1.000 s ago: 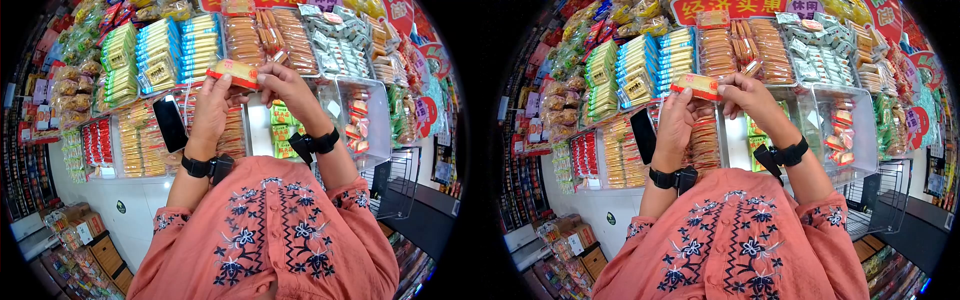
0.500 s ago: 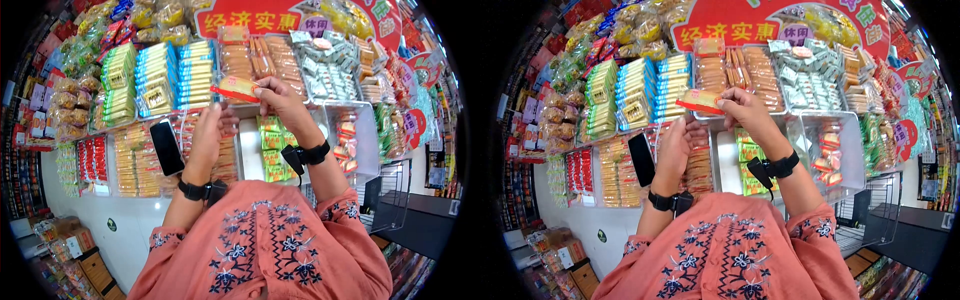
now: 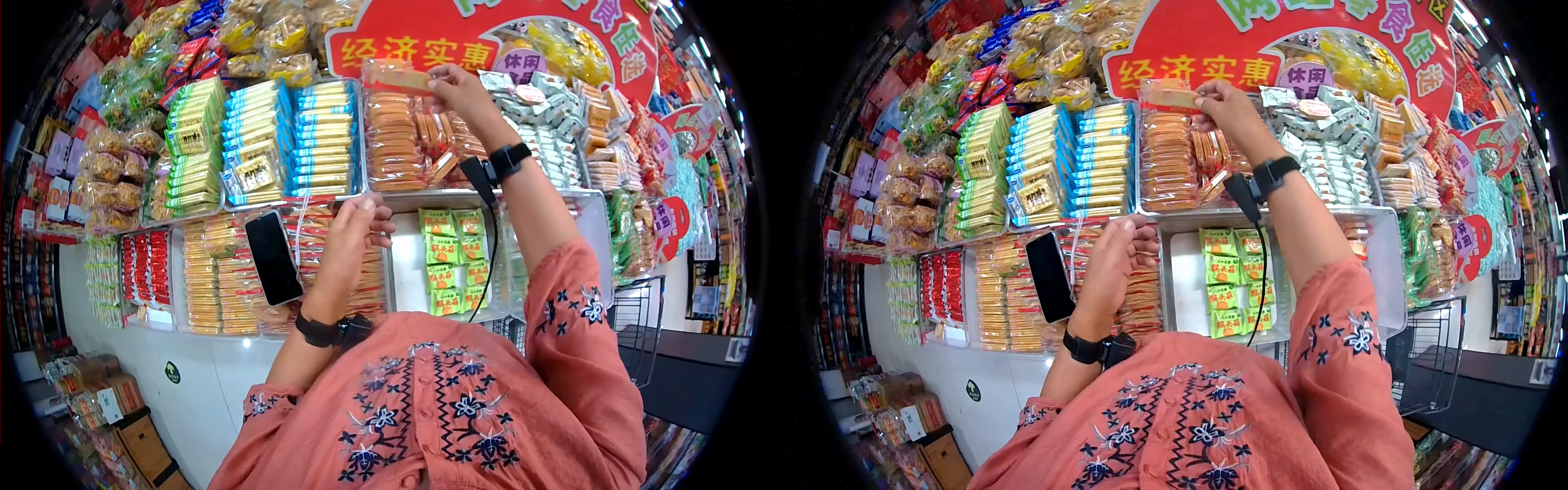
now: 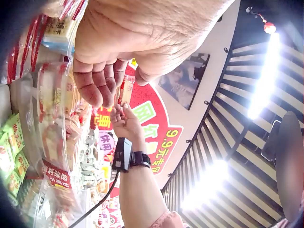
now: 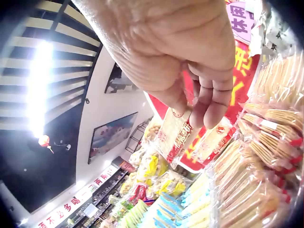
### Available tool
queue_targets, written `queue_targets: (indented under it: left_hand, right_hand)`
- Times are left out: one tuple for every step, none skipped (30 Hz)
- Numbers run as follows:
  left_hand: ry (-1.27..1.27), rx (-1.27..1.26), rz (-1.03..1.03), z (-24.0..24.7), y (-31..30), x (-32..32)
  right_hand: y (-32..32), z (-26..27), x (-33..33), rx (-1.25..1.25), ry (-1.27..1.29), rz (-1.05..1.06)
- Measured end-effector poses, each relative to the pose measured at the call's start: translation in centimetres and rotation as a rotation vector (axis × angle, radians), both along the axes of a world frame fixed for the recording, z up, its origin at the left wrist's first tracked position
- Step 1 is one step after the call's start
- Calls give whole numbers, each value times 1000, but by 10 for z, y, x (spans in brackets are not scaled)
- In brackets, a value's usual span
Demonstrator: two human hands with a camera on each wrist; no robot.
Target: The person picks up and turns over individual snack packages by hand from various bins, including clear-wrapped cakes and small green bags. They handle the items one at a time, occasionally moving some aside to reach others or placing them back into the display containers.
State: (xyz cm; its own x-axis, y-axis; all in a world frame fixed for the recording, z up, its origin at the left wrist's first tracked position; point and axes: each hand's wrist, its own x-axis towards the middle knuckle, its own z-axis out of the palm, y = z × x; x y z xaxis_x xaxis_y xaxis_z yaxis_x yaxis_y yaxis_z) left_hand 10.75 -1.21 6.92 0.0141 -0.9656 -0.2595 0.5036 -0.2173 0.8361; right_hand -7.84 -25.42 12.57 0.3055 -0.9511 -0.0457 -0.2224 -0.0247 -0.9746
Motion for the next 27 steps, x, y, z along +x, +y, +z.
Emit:
queue_targets:
  left_hand:
    - [-1, 1, -4, -1, 0, 1]
    - [-3, 1, -8, -2, 0, 2]
    - [-4, 1, -12, -3, -1, 3]
    - [3, 4, -13, -4, -1, 4]
    - [9, 6, -15, -4, -1, 5]
    - [15, 9, -17, -5, -1, 5]
    - [16, 17, -17, -5, -1, 5]
    - [17, 25, -18, -5, -2, 5]
    - [18, 34, -19, -5, -3, 5]
    - [19, 37, -19, -5, -3, 4]
    - [19, 41, -18, -5, -4, 4]
    - [20, 44, -18, -6, -5, 4]
    - [21, 45, -18, -6, -5, 4]
    - [21, 47, -18, -7, -6, 4]
    - [22, 49, -18, -8, -6, 4]
    - [22, 52, -21, -9, -7, 4]
    - [21, 55, -24, -9, -8, 4]
    - [21, 59, -29, -10, -9, 4]
    - [20, 61, -33, -10, -9, 3]
    - [18, 62, -38, -10, -10, 3]
    - [16, 62, -43, -11, -10, 3]
    - [13, 67, -49, -11, -10, 2]
    - [9, 72, -54, -11, -11, 2]
    - [4, 75, -61, -11, -11, 1]
    - [8, 77, -66, -12, -11, 1]
    - [14, 79, -69, -15, -11, 1]
    - [19, 81, -72, -18, -11, 2]
  right_hand:
    - [-8, -3, 3, 24, -9, -17]
    - [-16, -8, 4, 7, 11, -14]
    - [-24, -13, 7, 7, -4, -18]
    - [-31, -20, 11, 8, -20, -21]
    - [-39, -26, 14, 8, -35, -23]
    - [-46, -32, 16, 29, -18, -21]
    - [-54, -41, 18, 44, -39, -9]
    - [-61, -50, 21, 57, -59, 1]
    - [-62, -52, 24, 71, -79, 12]
    - [-62, -54, 25, 75, -67, 11]
    - [-63, -56, 26, 80, -54, 11]
    - [-65, -60, 26, 83, -42, 11]
    - [-68, -63, 26, 96, -42, 13]
    - [-70, -67, 27, 110, -43, 15]
    - [-72, -69, 28, 123, -44, 17]
    - [-73, -70, 28, 124, -41, 12]
    - [-73, -72, 28, 125, -38, 7]
    - [-73, -72, 28, 126, -35, 1]
    - [-72, -73, 28, 106, -3, -6]
    - [-72, -73, 29, 85, 29, -14]
    - [-73, -74, 30, 64, 61, -22]
    - [-74, -75, 31, 40, 93, -24]
    - [-74, -77, 32, 16, 125, -28]
    - [-75, -78, 33, -8, 156, -32]
    - [-76, -79, 33, -18, 162, -20]
    - [-78, -80, 33, -27, 169, -6]
    - [-79, -80, 33, -37, 176, 8]
